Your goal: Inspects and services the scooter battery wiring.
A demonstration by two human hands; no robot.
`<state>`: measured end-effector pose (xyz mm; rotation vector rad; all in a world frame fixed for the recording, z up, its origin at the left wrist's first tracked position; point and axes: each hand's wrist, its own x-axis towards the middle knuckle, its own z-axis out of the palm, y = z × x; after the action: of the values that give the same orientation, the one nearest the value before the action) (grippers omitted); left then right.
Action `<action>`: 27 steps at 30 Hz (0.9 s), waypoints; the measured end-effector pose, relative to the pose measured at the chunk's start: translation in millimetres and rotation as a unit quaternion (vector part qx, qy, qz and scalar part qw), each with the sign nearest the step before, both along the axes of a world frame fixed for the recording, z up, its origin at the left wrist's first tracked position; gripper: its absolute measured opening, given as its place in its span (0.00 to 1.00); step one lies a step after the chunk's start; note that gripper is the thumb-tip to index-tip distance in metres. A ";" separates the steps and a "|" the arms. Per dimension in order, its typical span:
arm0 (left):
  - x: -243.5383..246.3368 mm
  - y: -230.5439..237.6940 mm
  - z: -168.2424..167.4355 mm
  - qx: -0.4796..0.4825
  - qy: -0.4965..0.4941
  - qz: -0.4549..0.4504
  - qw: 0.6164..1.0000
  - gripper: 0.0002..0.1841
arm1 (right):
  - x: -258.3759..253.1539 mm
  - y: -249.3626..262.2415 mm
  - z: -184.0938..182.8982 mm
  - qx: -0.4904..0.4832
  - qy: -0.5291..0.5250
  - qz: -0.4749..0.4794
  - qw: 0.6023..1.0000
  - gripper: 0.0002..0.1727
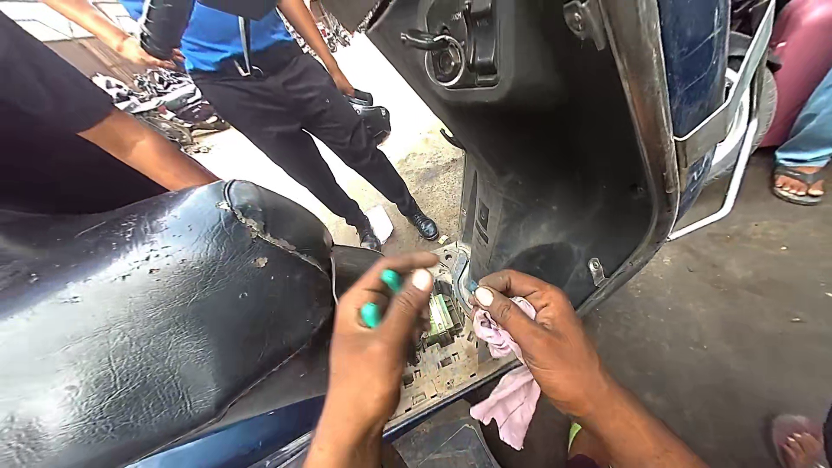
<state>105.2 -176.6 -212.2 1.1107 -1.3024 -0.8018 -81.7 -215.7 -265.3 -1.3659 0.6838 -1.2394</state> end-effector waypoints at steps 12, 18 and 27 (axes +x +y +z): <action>7.7 -7.2 -36.1 -0.023 0.132 -0.164 0.977 0.13 | 15.0 6.8 -0.7 0.066 -0.104 0.123 0.985 0.13; 6.3 7.0 -33.8 -0.154 -0.259 0.003 0.953 0.10 | 19.3 4.7 -4.7 0.129 -0.068 0.003 0.989 0.14; 20.8 3.9 -46.8 -0.201 -0.475 0.080 0.853 0.08 | 24.5 4.7 -2.9 0.132 -0.001 0.000 0.991 0.17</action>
<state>126.0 -172.8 -259.0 1.2826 -2.0268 0.2370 -57.2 -211.0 -268.2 -1.1455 0.8146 -1.1063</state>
